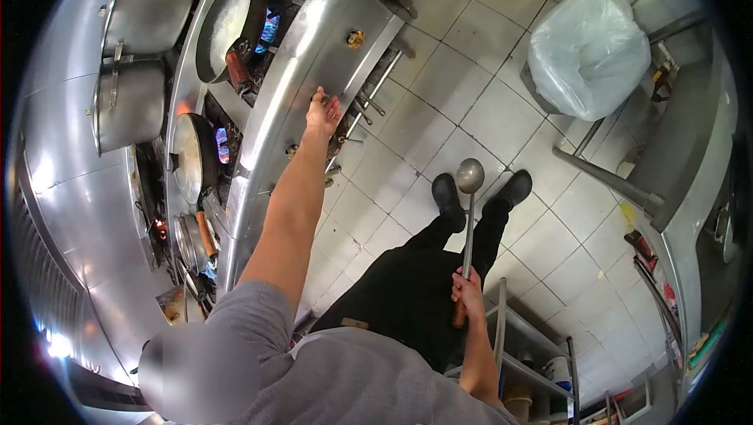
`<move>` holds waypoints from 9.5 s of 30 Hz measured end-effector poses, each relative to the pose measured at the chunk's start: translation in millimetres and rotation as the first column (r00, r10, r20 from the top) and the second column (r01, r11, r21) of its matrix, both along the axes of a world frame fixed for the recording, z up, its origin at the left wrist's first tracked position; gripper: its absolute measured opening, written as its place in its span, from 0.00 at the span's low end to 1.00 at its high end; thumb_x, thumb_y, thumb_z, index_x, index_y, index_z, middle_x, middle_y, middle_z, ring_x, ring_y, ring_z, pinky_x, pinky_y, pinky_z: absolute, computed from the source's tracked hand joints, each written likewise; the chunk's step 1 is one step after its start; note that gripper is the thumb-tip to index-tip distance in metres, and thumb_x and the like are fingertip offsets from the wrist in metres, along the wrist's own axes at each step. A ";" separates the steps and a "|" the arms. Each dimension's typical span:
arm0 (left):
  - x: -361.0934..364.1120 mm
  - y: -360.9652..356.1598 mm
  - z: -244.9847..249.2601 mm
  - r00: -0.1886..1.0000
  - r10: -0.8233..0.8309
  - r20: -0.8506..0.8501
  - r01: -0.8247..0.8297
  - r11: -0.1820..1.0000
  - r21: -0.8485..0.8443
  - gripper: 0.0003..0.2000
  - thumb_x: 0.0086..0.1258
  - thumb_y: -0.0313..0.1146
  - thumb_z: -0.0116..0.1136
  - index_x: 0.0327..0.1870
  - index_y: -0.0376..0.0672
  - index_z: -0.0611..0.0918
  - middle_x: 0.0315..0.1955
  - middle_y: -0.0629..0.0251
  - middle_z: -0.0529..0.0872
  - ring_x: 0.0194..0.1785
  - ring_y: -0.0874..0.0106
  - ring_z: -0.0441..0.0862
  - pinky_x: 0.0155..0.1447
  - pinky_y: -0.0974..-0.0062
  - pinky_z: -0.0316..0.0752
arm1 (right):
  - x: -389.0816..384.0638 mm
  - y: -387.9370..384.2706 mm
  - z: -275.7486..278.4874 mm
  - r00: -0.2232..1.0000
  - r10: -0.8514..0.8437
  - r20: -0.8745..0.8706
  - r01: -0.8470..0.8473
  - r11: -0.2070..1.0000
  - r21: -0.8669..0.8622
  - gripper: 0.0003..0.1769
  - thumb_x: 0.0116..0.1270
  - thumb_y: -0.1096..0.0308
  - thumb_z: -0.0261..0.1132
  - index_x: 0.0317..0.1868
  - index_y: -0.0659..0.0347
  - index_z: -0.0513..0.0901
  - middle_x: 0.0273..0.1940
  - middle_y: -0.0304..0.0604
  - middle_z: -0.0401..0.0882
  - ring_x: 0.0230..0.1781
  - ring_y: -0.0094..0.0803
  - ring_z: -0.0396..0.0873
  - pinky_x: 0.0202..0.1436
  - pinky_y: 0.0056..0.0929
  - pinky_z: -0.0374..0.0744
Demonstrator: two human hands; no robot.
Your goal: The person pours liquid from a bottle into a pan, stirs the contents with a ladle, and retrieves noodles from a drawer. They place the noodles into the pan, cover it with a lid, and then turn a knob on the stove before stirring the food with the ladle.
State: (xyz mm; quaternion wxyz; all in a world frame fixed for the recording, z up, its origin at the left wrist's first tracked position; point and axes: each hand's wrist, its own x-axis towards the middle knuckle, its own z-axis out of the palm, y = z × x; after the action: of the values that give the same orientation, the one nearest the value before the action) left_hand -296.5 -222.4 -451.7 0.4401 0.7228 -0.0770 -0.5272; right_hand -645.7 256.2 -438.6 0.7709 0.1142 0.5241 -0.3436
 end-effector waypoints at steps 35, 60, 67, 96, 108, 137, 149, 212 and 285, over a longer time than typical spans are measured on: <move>-0.5 3.9 5.9 0.998 -0.022 0.058 0.015 0.992 0.129 0.23 0.65 0.62 0.60 0.41 0.50 0.79 0.35 0.71 0.87 0.31 0.80 0.77 0.38 0.74 0.66 | -8.5 4.4 -7.7 0.999 -0.042 0.001 0.042 0.999 0.029 0.09 0.68 0.74 0.61 0.43 0.55 0.68 0.21 0.32 0.63 0.12 0.21 0.61 0.14 0.25 0.65; -28.1 0.5 22.9 0.947 0.083 0.310 -0.136 0.979 0.153 0.20 0.58 0.55 0.73 0.34 0.46 0.84 0.27 0.66 0.87 0.23 0.75 0.73 0.29 0.71 0.62 | -3.9 0.8 -9.7 0.999 -0.033 0.008 0.033 0.999 0.029 0.09 0.67 0.73 0.61 0.43 0.53 0.70 0.22 0.32 0.63 0.14 0.19 0.61 0.15 0.22 0.65; -42.4 -0.4 33.9 0.910 0.140 0.391 -0.212 0.966 0.147 0.21 0.55 0.51 0.76 0.33 0.42 0.83 0.27 0.62 0.87 0.23 0.73 0.74 0.30 0.68 0.63 | -3.1 0.5 -12.7 0.998 -0.054 0.022 0.053 0.998 0.037 0.10 0.67 0.74 0.62 0.43 0.55 0.69 0.21 0.32 0.63 0.13 0.20 0.62 0.14 0.24 0.67; -27.8 5.6 25.5 0.878 -0.012 0.479 -0.097 0.974 0.203 0.21 0.54 0.51 0.74 0.32 0.41 0.83 0.25 0.62 0.85 0.21 0.75 0.73 0.30 0.70 0.64 | -3.3 -17.4 -13.9 0.997 -0.057 0.057 0.052 0.995 0.085 0.10 0.68 0.73 0.62 0.43 0.53 0.69 0.22 0.33 0.64 0.12 0.21 0.62 0.14 0.25 0.66; -50.3 5.5 47.6 0.745 -0.059 0.664 -0.159 0.952 0.263 0.25 0.48 0.51 0.78 0.27 0.34 0.84 0.23 0.57 0.87 0.30 0.70 0.83 0.39 0.69 0.76 | -0.2 -30.0 -10.7 0.998 -0.044 0.039 0.039 0.993 0.109 0.09 0.67 0.73 0.62 0.42 0.53 0.70 0.22 0.32 0.63 0.13 0.20 0.62 0.15 0.24 0.65; -32.3 4.8 32.5 0.712 -0.188 0.677 -0.105 0.924 0.367 0.32 0.50 0.54 0.76 0.41 0.29 0.83 0.37 0.53 0.87 0.37 0.63 0.85 0.41 0.65 0.80 | -8.0 -31.0 -16.8 0.993 -0.079 0.089 0.066 0.989 0.135 0.09 0.67 0.72 0.63 0.42 0.53 0.70 0.21 0.32 0.63 0.13 0.20 0.62 0.15 0.25 0.65; 10.6 199.6 71.8 0.050 -0.922 0.383 0.897 0.210 0.389 0.19 0.59 0.48 0.67 0.35 0.38 0.82 0.26 0.55 0.85 0.32 0.62 0.81 0.39 0.63 0.76 | -53.2 -137.3 147.7 0.866 0.101 -0.490 -0.238 0.945 -0.226 0.09 0.69 0.72 0.61 0.41 0.54 0.67 0.19 0.34 0.64 0.11 0.21 0.62 0.12 0.26 0.66; -519.0 102.4 363.4 0.143 -0.479 0.866 0.826 -0.424 -0.371 0.13 0.63 0.28 0.65 0.49 0.40 0.82 0.40 0.59 0.85 0.41 0.65 0.81 0.48 0.71 0.77 | -213.0 112.4 22.4 0.396 0.175 -0.902 -0.203 0.974 0.100 0.13 0.55 0.65 0.65 0.38 0.64 0.86 0.25 0.53 0.83 0.27 0.41 0.84 0.33 0.38 0.81; -867.9 148.7 361.0 0.055 -0.251 0.966 0.940 -0.313 -0.135 0.02 0.63 0.28 0.60 0.32 0.41 0.80 0.31 0.62 0.80 0.44 0.58 0.76 0.48 0.61 0.69 | -521.9 198.8 -96.4 0.942 -0.176 0.285 0.209 0.974 -0.087 0.10 0.65 0.60 0.59 0.28 0.54 0.76 0.28 0.39 0.78 0.22 0.29 0.74 0.23 0.29 0.72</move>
State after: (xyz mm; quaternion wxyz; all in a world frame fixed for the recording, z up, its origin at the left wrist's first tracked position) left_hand -1164.4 -73.7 -90.7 0.2582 0.2409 -0.9009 -0.2524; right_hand -1167.6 455.1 -535.0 0.8041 0.1665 0.3774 -0.4280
